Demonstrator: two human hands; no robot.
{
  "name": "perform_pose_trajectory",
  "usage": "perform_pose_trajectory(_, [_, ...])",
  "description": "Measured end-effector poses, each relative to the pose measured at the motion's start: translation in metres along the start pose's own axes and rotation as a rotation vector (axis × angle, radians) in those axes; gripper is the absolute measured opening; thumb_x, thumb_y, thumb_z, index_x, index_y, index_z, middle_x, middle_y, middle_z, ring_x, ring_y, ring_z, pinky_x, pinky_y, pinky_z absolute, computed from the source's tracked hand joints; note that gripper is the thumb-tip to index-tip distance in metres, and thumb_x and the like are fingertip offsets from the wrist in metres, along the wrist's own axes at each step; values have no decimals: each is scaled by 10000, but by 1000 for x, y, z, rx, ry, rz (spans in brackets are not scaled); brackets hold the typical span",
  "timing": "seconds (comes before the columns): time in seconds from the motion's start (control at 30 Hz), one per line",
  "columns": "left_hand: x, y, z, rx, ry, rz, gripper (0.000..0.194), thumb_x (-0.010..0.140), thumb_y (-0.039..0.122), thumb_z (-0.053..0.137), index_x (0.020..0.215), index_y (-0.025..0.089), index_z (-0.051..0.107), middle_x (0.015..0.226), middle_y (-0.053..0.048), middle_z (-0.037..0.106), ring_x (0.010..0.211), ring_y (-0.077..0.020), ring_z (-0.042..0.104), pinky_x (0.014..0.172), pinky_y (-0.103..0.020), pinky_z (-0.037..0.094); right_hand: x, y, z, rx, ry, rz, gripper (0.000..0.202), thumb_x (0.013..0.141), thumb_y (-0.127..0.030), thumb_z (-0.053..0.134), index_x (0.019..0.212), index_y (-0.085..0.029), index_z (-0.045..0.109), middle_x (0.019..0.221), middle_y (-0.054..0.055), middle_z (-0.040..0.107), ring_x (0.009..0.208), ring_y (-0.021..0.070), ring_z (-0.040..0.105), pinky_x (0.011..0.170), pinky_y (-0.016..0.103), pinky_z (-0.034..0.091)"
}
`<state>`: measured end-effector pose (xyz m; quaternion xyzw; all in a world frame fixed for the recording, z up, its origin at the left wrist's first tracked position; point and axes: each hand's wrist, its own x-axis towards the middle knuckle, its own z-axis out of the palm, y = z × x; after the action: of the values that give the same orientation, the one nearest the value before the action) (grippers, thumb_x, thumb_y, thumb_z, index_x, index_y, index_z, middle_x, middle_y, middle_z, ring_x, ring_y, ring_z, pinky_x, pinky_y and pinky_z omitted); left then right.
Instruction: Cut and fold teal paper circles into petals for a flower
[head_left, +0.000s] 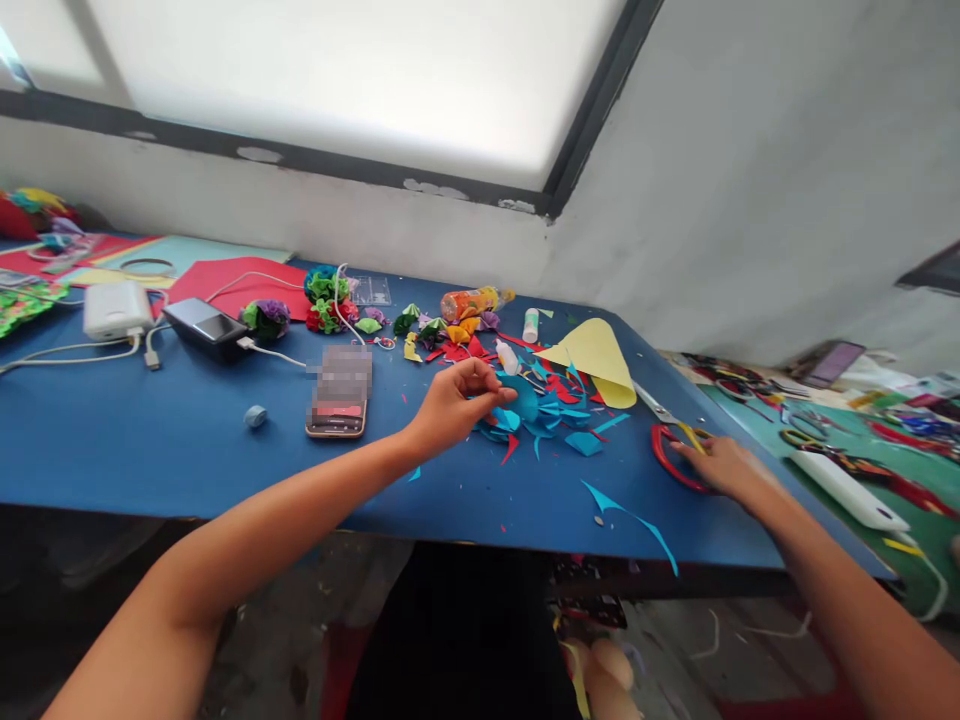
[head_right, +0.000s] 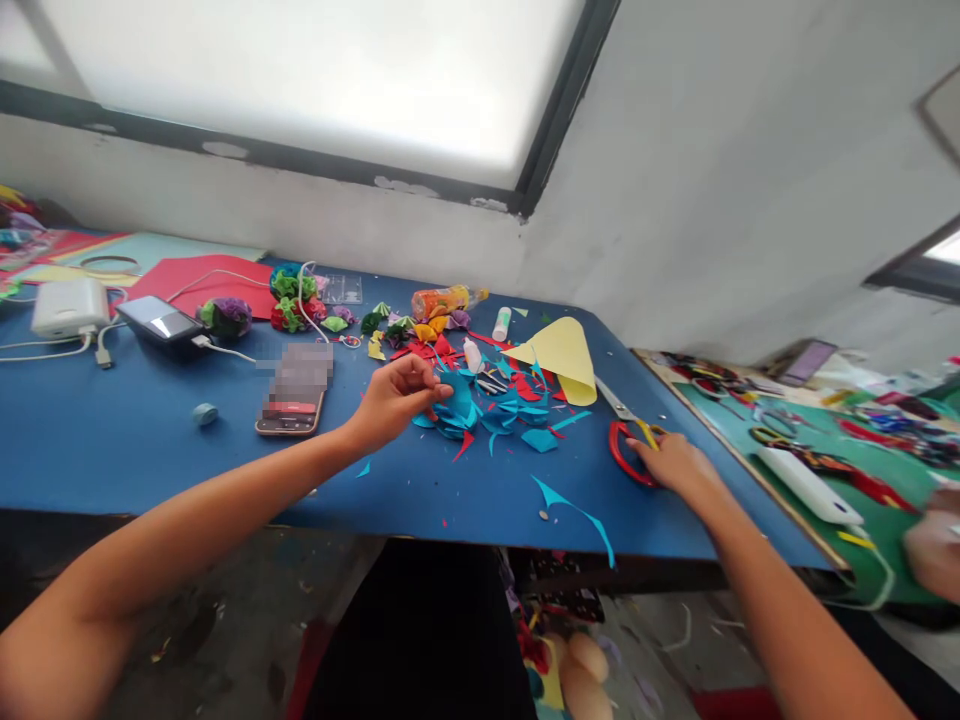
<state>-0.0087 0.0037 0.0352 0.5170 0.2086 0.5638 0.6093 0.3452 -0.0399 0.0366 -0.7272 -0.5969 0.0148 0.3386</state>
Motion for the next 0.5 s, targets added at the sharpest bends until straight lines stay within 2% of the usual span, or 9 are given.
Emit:
perform_pose_trajectory(0.13, [1,1,-1,34,-13,18,268,649,308,741,711,127,553,640,21,591,561,-50,538,479,-151,460,-13,-10,-9,257,-19,106,348,817,-511,545,636,-223,472,476,13,480,364,123,454,412,303,351])
perform_pose_trajectory(0.23, [-2,-1,0,79,-31,10,223,664,282,725,759,120,605,676,4,615,576,-57,542,489,-162,455,-22,-20,-12,451,-81,119,302,789,-517,596,767,-237,487,520,-11,468,378,125,456,369,275,339])
perform_pose_trajectory(0.3, [-4,-1,0,93,-30,2,222,653,270,736,762,122,610,691,3,621,590,-58,548,497,-161,445,-28,-27,-6,560,-136,99,335,771,-555,602,852,-248,495,552,-28,438,377,114,427,345,259,308])
perform_pose_trajectory(0.37, [-5,-1,0,84,-26,13,222,647,259,744,764,126,610,707,2,621,623,-62,559,522,-163,448,-33,-36,4,651,-208,53,459,737,-671,550,929,-258,495,606,-28,433,395,113,422,353,261,326])
perform_pose_trajectory(0.4, [-5,0,0,73,-22,23,220,646,254,745,763,128,608,709,3,618,634,-63,561,538,-166,454,-35,-42,10,686,-251,22,574,670,-763,524,947,-261,493,609,-36,416,391,111,406,356,265,337])
perform_pose_trajectory(0.43, [-5,1,1,59,-16,33,219,644,251,746,758,131,603,703,6,612,634,-63,558,551,-172,459,-38,-48,16,719,-277,-16,729,535,-865,504,953,-269,487,599,-50,394,370,102,363,332,258,311])
perform_pose_trajectory(0.5, [-5,5,1,33,-1,46,226,633,251,752,720,135,579,667,20,587,602,-55,536,549,-177,455,-45,-63,25,740,-350,-70,895,397,-921,488,1001,-261,504,634,-32,444,401,115,387,338,263,336])
